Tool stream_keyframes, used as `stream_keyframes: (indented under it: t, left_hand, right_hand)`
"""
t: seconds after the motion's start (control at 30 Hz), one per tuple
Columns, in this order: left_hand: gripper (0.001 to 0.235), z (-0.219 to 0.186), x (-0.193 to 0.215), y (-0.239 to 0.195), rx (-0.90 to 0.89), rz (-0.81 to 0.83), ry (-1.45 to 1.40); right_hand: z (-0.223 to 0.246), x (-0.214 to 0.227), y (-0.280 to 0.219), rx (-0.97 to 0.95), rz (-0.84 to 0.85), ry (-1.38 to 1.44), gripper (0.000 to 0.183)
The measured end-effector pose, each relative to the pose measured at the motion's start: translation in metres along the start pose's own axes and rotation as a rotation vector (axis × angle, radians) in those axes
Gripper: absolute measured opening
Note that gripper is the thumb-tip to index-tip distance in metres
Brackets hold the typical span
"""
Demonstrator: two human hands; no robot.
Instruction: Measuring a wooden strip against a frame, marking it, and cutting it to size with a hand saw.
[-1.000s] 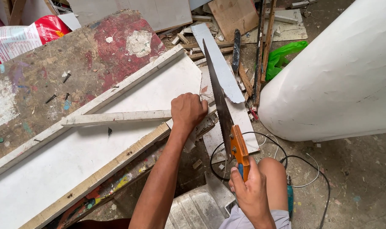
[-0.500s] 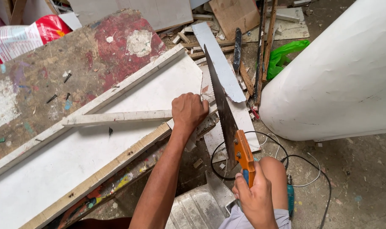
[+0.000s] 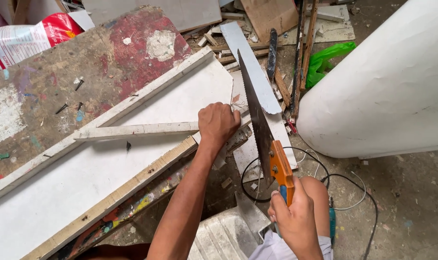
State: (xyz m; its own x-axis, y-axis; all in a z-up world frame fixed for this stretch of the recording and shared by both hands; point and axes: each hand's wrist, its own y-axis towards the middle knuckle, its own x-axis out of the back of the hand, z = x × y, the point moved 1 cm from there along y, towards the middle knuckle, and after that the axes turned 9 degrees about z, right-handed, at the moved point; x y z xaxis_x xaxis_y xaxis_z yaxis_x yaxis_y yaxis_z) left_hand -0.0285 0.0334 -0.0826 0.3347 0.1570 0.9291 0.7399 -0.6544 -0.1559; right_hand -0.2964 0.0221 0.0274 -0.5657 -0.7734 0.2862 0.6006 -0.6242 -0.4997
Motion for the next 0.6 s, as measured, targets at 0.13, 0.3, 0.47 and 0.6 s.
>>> stream_keyframes:
  t: [0.13, 0.3, 0.47, 0.6]
  left_hand:
    - [0.034, -0.002, 0.006, 0.0, 0.022, 0.046, -0.005]
    - [0.034, 0.002, 0.002, 0.002, 0.012, 0.045, 0.012]
    - [0.033, 0.0, 0.003, 0.001, 0.014, 0.053, 0.008]
    - [0.031, -0.002, 0.008, -0.002, 0.015, 0.056, -0.035]
  right_hand:
    - [-0.001, 0.002, 0.0, 0.022, -0.017, -0.057, 0.01]
    - [-0.006, 0.0, 0.0, 0.043, -0.036, -0.032, 0.015]
    - [-0.01, -0.001, 0.001, 0.103, -0.033, -0.004, 0.008]
    - [-0.006, 0.001, 0.001, 0.127, -0.043, -0.001, 0.005]
